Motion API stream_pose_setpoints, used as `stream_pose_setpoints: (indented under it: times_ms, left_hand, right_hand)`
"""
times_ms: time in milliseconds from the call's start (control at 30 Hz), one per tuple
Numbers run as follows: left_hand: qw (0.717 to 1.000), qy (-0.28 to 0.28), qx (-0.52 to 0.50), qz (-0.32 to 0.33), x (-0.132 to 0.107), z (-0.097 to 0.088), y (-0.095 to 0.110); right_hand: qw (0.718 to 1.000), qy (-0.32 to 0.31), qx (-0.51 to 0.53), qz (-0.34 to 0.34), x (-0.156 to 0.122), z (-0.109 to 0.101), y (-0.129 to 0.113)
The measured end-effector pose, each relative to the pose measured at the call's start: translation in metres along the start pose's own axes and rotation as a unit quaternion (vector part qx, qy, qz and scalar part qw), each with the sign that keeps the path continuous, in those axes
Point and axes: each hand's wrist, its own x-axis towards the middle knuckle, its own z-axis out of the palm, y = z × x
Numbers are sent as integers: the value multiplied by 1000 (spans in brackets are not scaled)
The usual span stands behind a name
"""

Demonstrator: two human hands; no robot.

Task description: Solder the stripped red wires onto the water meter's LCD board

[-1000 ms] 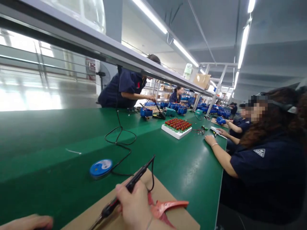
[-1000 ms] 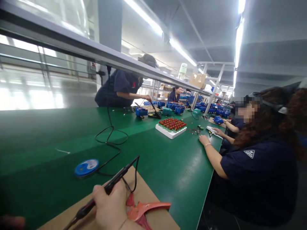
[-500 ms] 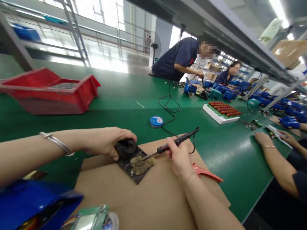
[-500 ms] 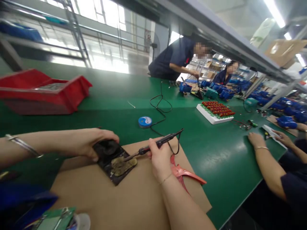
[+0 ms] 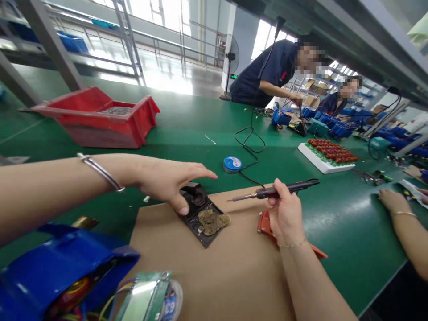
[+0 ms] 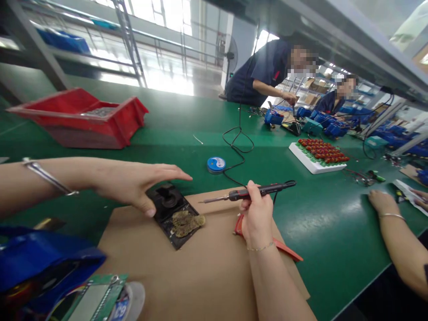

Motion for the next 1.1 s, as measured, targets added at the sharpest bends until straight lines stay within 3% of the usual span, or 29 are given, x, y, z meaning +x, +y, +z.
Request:
stream_pose_setpoints:
  times_ms: [100,167,400,500,767,933,1100]
  left_hand:
    - [998,38,46,19,8,-14,22]
    - [995,48,80,33,18,-14,36]
    - [986,11,147,84,54,25,67]
    - [984,-22,159,76,59,32,70]
    - [975,-85,206,9,57,27,66]
    - [977,-79,201,-2,56,32,66]
    - [981,-27,191,-20,34,13,58]
  right_hand:
    - [998,37,46,-2,10,-5,-12]
    - [995,58,81,-3,17,-9,-19]
    - [982,82,173,7,27,-18,-35]
    - [978,83,193,15,24,-16,-37]
    - [974,78,213,19,23,-17,-39]
    - [977,62,202,11,21,-17,-36]
    - [984,27,175,-2,11,-12,-37]
